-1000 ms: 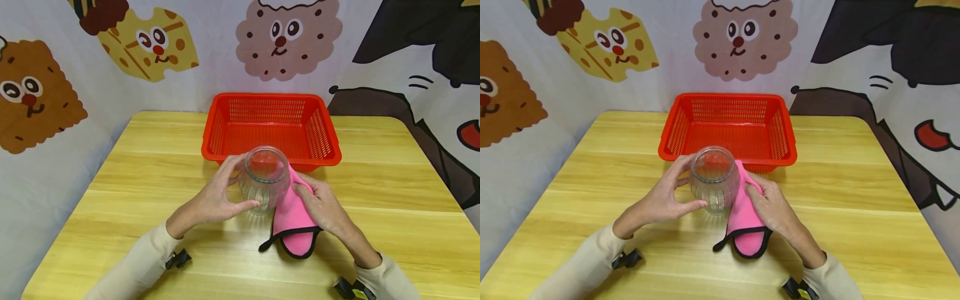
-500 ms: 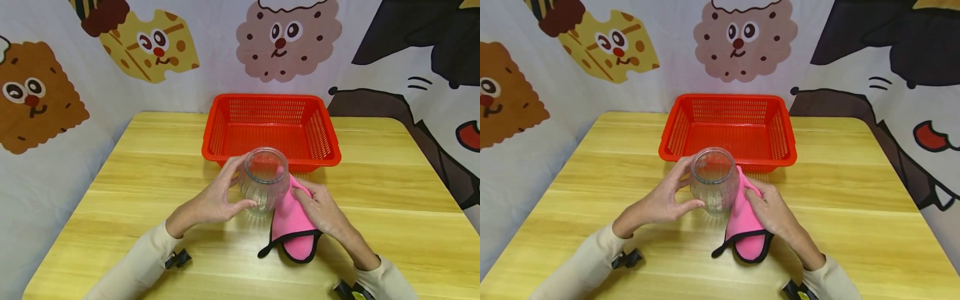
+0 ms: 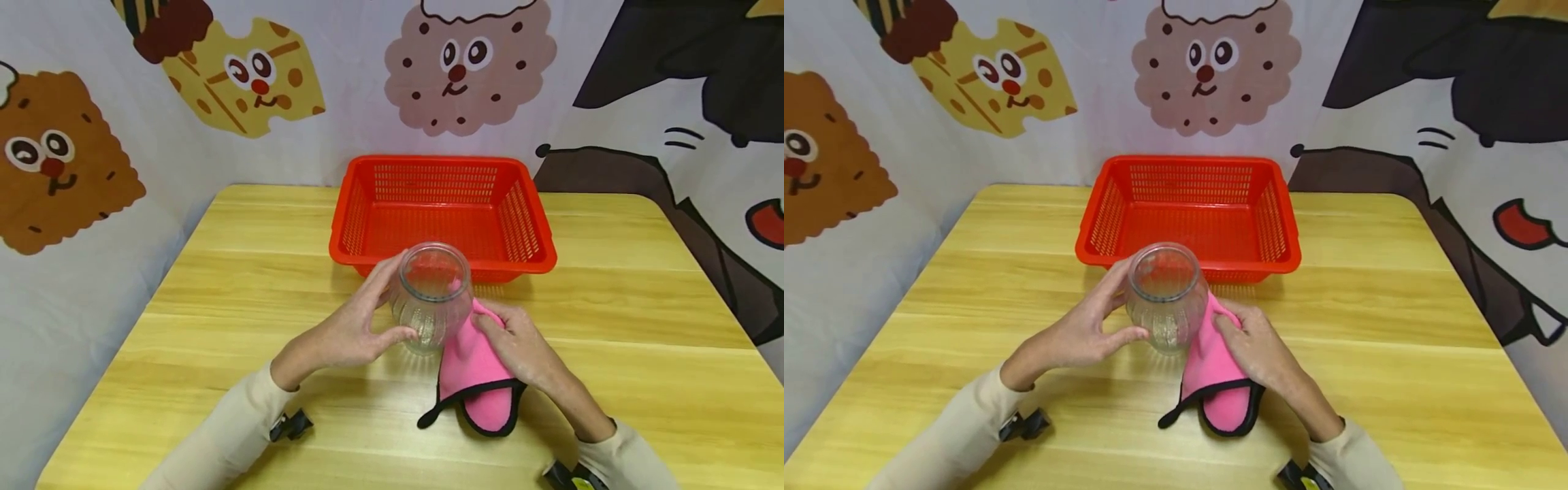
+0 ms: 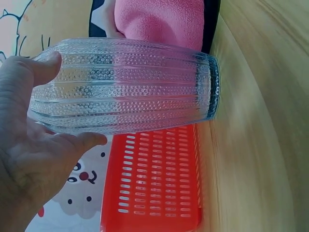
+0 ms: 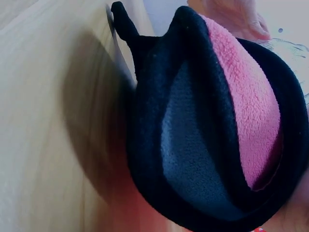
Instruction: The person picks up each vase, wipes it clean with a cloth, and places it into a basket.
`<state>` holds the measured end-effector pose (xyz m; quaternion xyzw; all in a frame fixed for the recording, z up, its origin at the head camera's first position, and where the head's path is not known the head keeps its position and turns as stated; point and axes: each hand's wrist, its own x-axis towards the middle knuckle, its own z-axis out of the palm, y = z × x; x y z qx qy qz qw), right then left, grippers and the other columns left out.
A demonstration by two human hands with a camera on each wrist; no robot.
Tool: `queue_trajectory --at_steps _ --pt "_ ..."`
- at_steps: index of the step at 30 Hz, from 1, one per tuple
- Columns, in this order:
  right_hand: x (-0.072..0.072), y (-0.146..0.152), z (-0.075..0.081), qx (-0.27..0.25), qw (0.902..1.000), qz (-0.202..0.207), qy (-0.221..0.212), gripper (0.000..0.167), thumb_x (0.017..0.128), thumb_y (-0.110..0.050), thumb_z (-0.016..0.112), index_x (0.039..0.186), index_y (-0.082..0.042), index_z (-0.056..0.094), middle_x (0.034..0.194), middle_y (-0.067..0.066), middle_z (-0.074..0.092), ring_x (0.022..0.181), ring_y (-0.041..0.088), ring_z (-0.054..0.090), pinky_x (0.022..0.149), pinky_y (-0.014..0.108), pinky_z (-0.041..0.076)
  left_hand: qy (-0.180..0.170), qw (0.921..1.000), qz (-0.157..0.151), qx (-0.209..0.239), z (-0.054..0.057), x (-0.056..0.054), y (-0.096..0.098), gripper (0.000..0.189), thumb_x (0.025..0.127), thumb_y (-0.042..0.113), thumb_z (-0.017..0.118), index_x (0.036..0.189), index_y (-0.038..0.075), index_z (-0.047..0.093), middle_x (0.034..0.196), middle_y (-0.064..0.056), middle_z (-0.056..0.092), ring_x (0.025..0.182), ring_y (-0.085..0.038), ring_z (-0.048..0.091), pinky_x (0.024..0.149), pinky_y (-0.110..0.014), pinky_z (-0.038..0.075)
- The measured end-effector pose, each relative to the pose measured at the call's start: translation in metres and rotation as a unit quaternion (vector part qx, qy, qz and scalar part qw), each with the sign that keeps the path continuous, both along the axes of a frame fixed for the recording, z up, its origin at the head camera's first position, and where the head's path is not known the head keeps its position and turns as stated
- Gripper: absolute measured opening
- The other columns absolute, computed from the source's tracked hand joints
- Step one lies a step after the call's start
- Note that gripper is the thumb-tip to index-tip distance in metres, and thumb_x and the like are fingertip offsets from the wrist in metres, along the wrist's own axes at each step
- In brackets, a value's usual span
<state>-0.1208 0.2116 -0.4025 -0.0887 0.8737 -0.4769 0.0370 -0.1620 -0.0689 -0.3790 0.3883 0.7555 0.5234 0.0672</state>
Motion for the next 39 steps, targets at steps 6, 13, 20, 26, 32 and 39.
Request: queue_trajectory --at_steps 6,13,20,26,32,39 --pt "-0.002 0.001 -0.005 0.017 0.9998 0.012 0.004 0.029 0.105 -0.013 0.057 0.127 -0.015 0.075 0.097 0.002 0.071 0.087 0.011 0.058 0.073 0.022 0.049 -0.011 0.9987 0.004 -0.049 0.003 0.001 -0.002 0.107 0.094 0.011 0.078 0.17 0.021 0.003 0.176 -0.002 0.008 0.163 -0.02 0.012 0.132 -0.047 0.02" --pt "-0.006 -0.003 -0.01 0.021 0.9986 0.028 -0.04 0.017 0.104 -0.015 0.056 0.102 -0.015 0.073 0.066 -0.005 0.042 0.059 0.006 0.043 0.053 0.022 0.037 -0.038 0.9977 -0.002 -0.056 0.001 0.001 -0.007 0.106 0.097 0.012 0.075 0.169 0.029 -0.002 0.177 0.005 0.004 0.163 -0.016 0.011 0.132 -0.044 0.022" --pt "-0.005 -0.001 -0.018 0.043 0.9977 0.031 -0.044 0.018 0.104 -0.016 0.055 0.099 -0.016 0.072 0.066 -0.005 0.043 0.057 0.005 0.043 0.051 0.023 0.038 -0.039 0.9981 -0.026 -0.041 0.001 -0.003 -0.006 0.102 0.099 0.009 0.072 0.169 0.026 0.0 0.176 0.005 0.008 0.163 -0.015 0.013 0.133 -0.044 0.019" --pt "-0.003 0.0 -0.016 0.063 0.9969 0.015 -0.044 0.021 0.105 -0.019 0.056 0.113 -0.017 0.075 0.067 -0.005 0.045 0.056 0.005 0.044 0.051 0.024 0.041 -0.033 0.9966 -0.027 -0.07 0.004 -0.003 -0.01 0.104 0.101 0.016 0.07 0.169 0.028 -0.008 0.176 0.011 -0.006 0.164 -0.013 0.0 0.133 -0.049 0.012" --pt "0.007 0.002 0.005 0.008 0.9989 -0.045 0.015 0.041 0.103 -0.011 0.057 0.143 -0.012 0.066 0.101 0.01 0.072 0.07 0.007 0.056 0.064 0.022 0.05 0.044 0.9975 0.049 0.026 0.003 -0.002 -0.007 0.118 0.08 0.01 0.089 0.168 0.02 0.012 0.173 -0.003 0.015 0.157 -0.024 0.027 0.125 -0.056 0.036" --pt "0.018 -0.006 0.029 -0.071 0.9822 -0.113 0.132 0.037 0.101 -0.003 0.061 0.136 -0.01 0.071 0.1 0.001 0.074 0.064 0.008 0.063 0.054 0.022 0.055 0.093 0.986 0.106 0.089 -0.001 0.0 0.006 0.094 0.066 0.008 0.1 0.143 0.001 0.048 0.141 -0.017 0.051 0.129 -0.03 0.055 0.103 -0.038 0.059"
